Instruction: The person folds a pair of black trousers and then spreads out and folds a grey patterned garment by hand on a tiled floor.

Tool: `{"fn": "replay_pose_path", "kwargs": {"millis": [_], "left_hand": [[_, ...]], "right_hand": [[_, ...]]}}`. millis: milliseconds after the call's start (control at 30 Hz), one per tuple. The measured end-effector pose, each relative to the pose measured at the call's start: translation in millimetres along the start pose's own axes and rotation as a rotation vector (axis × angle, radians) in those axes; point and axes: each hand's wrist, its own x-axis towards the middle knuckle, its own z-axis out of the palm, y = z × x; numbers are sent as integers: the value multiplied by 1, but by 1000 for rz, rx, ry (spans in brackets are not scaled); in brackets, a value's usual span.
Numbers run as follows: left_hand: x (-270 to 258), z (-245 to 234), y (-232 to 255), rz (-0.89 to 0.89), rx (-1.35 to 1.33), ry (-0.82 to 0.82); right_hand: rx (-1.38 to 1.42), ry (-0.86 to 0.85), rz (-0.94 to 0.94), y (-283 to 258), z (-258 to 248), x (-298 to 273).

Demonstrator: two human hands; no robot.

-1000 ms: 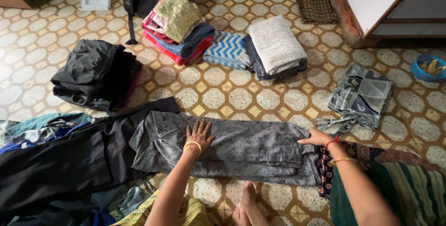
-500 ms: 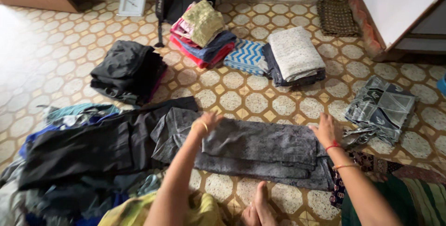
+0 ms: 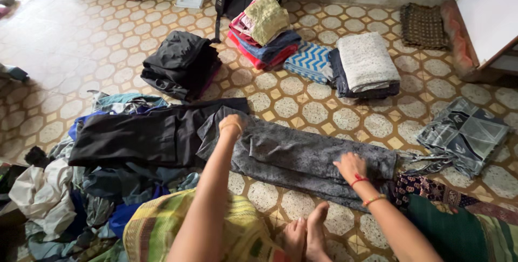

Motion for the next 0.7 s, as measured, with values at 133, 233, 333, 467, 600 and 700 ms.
{"fn": "replay_pose_path", "kwargs": {"millis": [133,233,333,467,600,700], "left_hand": [[21,39,-13,-53,-14,29],[30,49,-21,-47,-24,53],[30,55,-26,-55,-26,67],[23,57,-34,-90,-82,135],[19,62,-36,-86,-107,90],[28,70,-33,-96,-82,80]], "right_hand": [[15,-65,70,16,-8,-15],[13,6,10,16,-10,-21],[46,4,11,15,-9,-18],[32,-46,11,15,-10,-15],[28,-74,23,17,-12,-15],[7,-82,21,15,-12,-14]]}}
